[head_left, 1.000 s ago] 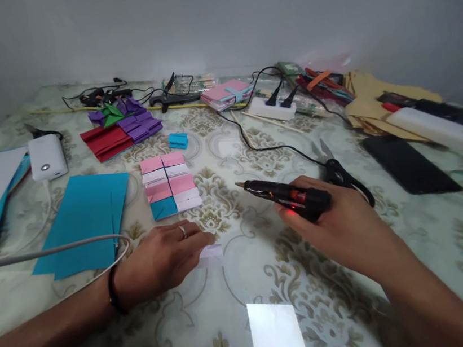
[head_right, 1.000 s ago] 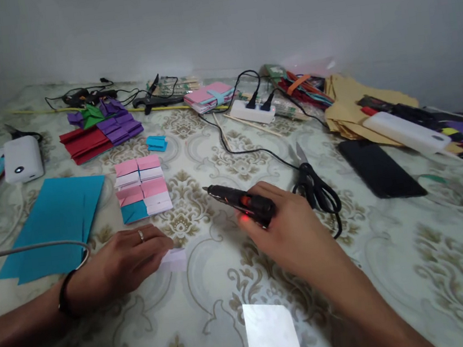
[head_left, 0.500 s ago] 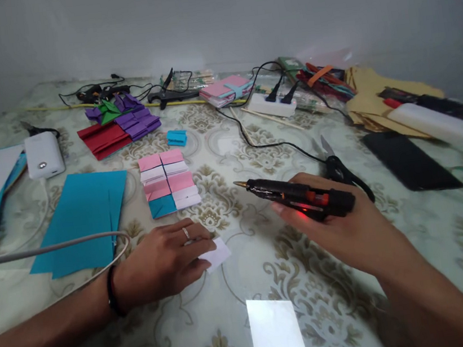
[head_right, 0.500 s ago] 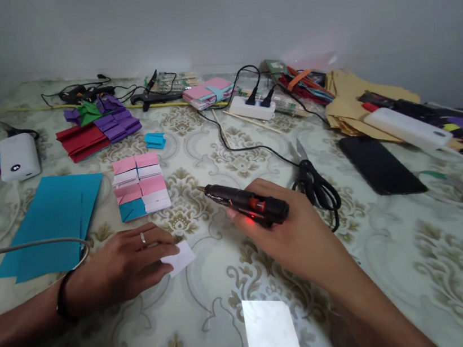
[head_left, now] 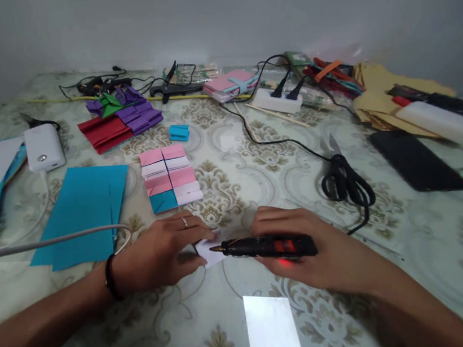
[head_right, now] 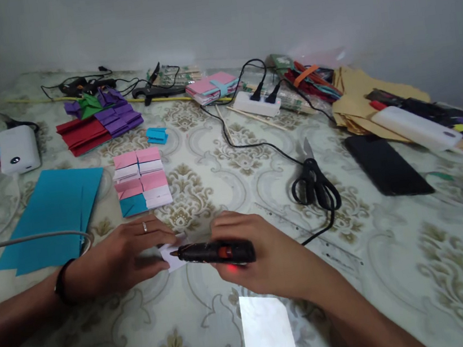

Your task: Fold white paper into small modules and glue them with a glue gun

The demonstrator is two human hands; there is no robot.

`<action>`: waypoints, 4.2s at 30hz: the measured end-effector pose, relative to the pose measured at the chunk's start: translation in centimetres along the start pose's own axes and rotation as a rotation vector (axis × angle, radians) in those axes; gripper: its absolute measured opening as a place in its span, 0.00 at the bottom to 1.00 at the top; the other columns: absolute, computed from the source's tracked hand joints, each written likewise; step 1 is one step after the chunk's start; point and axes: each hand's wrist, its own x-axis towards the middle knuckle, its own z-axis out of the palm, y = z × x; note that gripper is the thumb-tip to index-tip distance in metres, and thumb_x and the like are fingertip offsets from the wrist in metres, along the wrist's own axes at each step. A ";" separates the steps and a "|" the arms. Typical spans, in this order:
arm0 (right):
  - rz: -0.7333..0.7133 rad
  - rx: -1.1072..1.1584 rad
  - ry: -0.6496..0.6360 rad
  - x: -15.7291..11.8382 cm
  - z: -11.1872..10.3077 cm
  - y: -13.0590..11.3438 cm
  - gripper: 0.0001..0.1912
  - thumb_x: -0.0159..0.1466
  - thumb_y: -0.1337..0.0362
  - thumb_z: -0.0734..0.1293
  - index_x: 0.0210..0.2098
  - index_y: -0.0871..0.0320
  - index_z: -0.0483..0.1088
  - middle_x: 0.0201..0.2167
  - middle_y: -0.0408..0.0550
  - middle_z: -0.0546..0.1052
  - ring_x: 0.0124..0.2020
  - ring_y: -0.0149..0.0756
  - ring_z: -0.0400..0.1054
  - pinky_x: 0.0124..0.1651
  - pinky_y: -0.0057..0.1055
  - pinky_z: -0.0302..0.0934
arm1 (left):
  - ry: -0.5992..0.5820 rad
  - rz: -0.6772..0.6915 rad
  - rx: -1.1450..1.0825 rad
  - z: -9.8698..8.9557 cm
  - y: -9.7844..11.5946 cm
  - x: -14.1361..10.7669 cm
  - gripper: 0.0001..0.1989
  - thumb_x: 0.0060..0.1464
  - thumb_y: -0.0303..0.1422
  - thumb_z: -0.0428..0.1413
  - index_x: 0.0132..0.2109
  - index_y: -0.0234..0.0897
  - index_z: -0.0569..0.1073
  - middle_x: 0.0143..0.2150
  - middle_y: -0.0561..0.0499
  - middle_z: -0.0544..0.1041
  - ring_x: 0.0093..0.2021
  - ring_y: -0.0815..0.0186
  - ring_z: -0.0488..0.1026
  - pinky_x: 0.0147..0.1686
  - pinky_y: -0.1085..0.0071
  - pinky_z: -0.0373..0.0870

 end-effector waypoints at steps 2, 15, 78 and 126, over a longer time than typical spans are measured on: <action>-0.013 -0.008 -0.014 0.2 0.7 0.2 0.15 0.67 0.69 0.66 0.24 0.53 0.62 0.23 0.40 0.66 0.28 0.35 0.64 0.30 0.31 0.59 | -0.004 0.004 -0.005 0.0 0.0 0.0 0.13 0.64 0.26 0.63 0.54 0.39 0.78 0.52 0.48 0.84 0.51 0.59 0.80 0.54 0.64 0.74; -0.027 0.001 -0.016 0.1 2.2 1.0 0.12 0.66 0.71 0.66 0.27 0.54 0.66 0.25 0.41 0.68 0.28 0.35 0.64 0.31 0.31 0.58 | -0.020 -0.015 -0.013 0.0 0.0 -0.2 0.13 0.65 0.26 0.60 0.55 0.43 0.77 0.54 0.46 0.84 0.54 0.56 0.80 0.57 0.61 0.74; 0.113 0.016 -0.083 -0.4 -0.7 2.0 0.15 0.53 0.76 0.66 0.23 0.54 0.55 0.23 0.37 0.62 0.26 0.31 0.58 0.30 0.29 0.51 | -0.063 0.024 -0.017 -0.4 -0.1 -0.1 0.14 0.67 0.26 0.58 0.58 0.39 0.76 0.53 0.45 0.83 0.52 0.56 0.79 0.54 0.60 0.74; 0.179 -0.225 -0.002 -0.9 -2.4 1.8 0.12 0.72 0.57 0.69 0.34 0.56 0.73 0.27 0.42 0.73 0.28 0.35 0.67 0.33 0.29 0.59 | -0.050 0.049 0.011 0.1 -0.9 0.4 0.16 0.63 0.27 0.60 0.57 0.38 0.76 0.53 0.45 0.83 0.53 0.53 0.80 0.53 0.59 0.75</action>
